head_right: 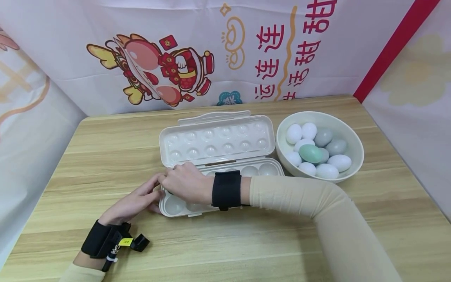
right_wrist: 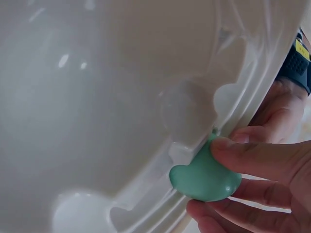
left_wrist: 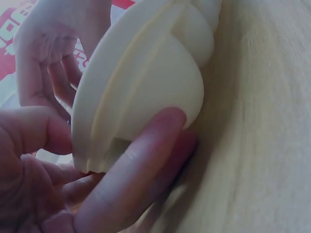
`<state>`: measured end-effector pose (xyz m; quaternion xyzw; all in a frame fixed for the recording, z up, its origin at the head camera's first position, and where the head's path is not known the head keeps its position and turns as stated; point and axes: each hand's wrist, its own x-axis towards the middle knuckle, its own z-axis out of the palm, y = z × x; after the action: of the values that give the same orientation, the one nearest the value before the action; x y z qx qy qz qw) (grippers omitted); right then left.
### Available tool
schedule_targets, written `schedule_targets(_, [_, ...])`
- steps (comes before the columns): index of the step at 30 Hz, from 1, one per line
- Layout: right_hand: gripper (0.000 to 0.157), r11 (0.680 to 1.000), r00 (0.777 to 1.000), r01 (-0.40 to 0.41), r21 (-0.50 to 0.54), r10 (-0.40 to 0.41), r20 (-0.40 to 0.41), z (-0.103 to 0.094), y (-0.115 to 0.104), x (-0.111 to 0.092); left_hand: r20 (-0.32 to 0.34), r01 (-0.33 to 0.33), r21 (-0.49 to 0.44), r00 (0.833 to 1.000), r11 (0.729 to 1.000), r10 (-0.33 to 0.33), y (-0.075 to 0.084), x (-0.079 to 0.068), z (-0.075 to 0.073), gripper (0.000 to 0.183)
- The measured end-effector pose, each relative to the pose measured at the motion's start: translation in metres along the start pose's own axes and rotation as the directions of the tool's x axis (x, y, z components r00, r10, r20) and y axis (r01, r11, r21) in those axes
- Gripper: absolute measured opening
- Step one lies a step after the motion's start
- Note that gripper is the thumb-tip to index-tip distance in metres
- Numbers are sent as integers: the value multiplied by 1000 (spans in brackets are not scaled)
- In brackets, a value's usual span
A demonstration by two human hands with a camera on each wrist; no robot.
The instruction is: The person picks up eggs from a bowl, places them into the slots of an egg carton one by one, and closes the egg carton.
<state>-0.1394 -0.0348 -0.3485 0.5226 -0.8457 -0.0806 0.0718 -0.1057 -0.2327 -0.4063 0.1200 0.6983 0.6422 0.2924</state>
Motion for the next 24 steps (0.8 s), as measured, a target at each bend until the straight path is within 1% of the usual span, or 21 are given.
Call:
schedule_targets(5, [20,1000,1000,-19,6,19,-18,1,-1,1,-59,18,42,998,999,-15,3,0,4,57])
schedule_targets(8, [22,999,1000,-28,17,28,-12,2,-2,1,-77,20,78,997,997,-13,4,0,6,56])
schedule_targets(11, [24,999,999,-35,31,35,-4,3,-1,1,-81,16,93,997,996,-9,5,0,6,55])
schedule_targets(14, [23,998,999,-43,52,43,4,3,0,1,-74,12,89,997,996,-5,5,0,5,55])
schedule_targets(21, [20,995,998,-55,82,54,12,2,2,3,-56,18,29,998,999,-16,4,0,2,58])
schedule_targets(24, [20,994,998,-54,98,52,21,2,3,4,-54,30,23,998,999,-28,3,-1,-1,60])
